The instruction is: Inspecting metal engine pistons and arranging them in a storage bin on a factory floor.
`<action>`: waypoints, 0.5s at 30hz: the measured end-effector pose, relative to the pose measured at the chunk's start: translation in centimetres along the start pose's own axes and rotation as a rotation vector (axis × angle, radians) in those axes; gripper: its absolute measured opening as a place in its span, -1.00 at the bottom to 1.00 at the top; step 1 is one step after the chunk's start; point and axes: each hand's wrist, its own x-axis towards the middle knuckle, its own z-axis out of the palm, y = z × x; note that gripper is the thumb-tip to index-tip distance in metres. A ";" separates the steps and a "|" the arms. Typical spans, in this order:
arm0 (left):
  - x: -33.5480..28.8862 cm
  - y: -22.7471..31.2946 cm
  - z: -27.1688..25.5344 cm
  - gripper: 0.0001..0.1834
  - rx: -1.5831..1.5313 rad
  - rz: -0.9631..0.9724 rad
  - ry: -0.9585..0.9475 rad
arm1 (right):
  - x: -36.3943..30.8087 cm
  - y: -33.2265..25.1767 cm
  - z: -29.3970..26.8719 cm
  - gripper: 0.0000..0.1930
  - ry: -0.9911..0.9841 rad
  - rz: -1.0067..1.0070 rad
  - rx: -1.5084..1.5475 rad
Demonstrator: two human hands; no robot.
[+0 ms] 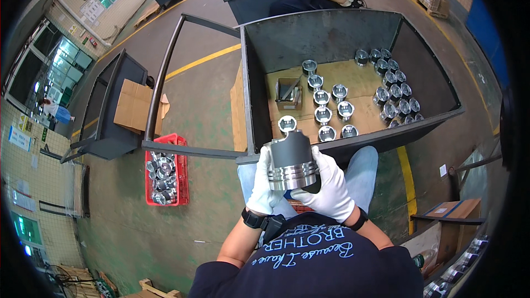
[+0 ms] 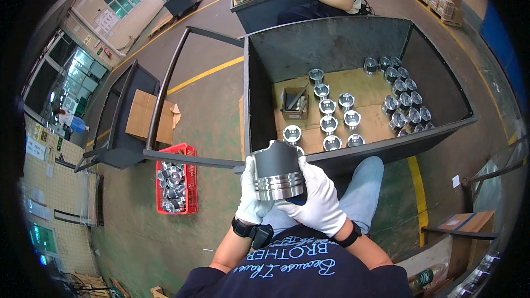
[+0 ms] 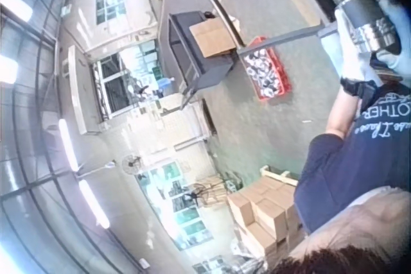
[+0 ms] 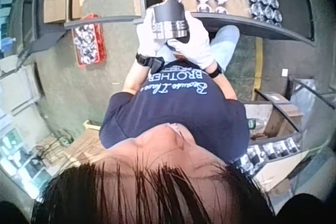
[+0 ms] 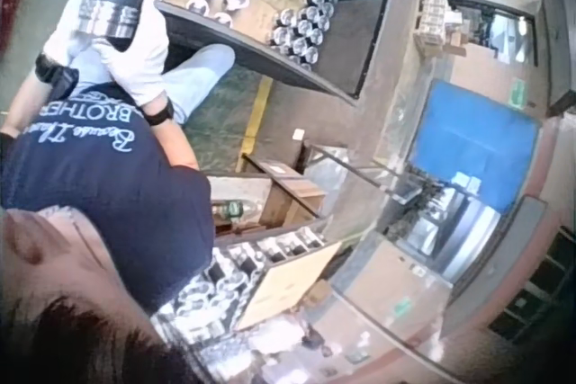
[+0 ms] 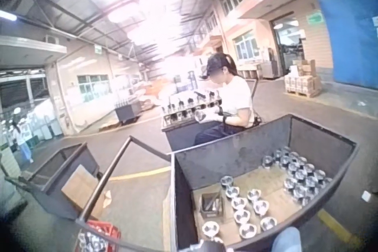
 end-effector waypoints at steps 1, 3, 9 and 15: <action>0.1 0.2 0.3 -0.29 0.028 -0.020 0.039 | -0.2 0.4 0.4 0.22 -0.017 0.009 -0.064; -0.2 0.8 0.2 -0.28 0.018 -0.054 -0.024 | 0.1 0.1 0.6 0.25 -0.044 0.065 -0.044; -1.1 0.1 1.0 -0.11 0.138 0.168 -0.156 | -0.3 0.8 0.8 0.32 -0.039 0.280 0.265; -2.2 -0.3 1.1 0.12 0.308 0.332 -0.142 | 0.2 0.0 0.4 0.28 -0.003 0.135 0.402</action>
